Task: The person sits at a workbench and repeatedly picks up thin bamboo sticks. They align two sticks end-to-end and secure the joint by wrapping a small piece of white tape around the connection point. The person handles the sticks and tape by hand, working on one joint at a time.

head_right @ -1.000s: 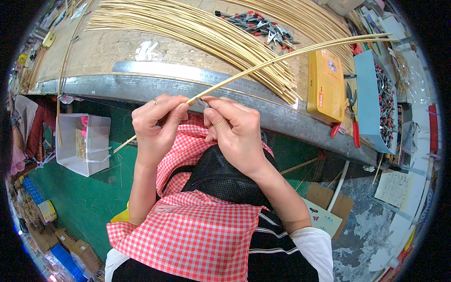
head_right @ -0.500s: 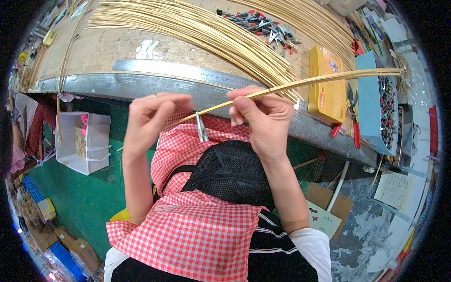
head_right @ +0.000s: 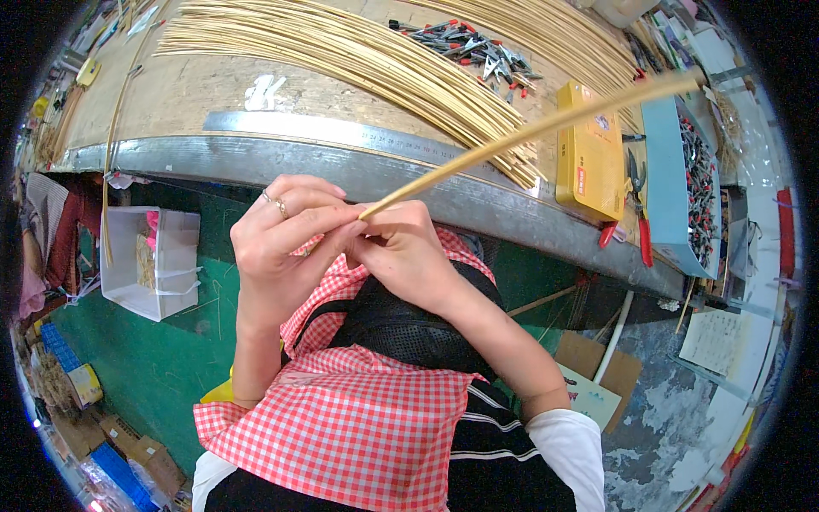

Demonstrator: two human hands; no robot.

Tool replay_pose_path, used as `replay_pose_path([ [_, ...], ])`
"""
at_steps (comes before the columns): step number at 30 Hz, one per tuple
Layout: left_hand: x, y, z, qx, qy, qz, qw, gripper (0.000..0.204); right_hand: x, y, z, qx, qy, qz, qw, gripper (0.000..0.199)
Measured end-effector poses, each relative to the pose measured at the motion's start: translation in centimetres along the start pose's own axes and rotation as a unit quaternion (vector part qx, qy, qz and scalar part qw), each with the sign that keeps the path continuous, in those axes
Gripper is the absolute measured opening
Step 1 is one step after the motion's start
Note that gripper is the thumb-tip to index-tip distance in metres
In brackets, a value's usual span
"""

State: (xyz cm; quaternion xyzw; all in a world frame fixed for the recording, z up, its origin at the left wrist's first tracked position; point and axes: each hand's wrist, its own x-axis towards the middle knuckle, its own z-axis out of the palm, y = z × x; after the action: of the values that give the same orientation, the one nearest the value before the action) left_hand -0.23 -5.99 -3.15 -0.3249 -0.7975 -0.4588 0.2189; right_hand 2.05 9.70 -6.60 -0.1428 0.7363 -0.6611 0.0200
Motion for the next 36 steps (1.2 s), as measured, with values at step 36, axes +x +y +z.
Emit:
replay_pose_path([
  [36,-0.8,-1.6,-0.5,-0.323,-0.044,-0.221,0.919,0.01,3.8,-3.5,-8.4,0.026,0.023,-0.051,0.998,0.016],
])
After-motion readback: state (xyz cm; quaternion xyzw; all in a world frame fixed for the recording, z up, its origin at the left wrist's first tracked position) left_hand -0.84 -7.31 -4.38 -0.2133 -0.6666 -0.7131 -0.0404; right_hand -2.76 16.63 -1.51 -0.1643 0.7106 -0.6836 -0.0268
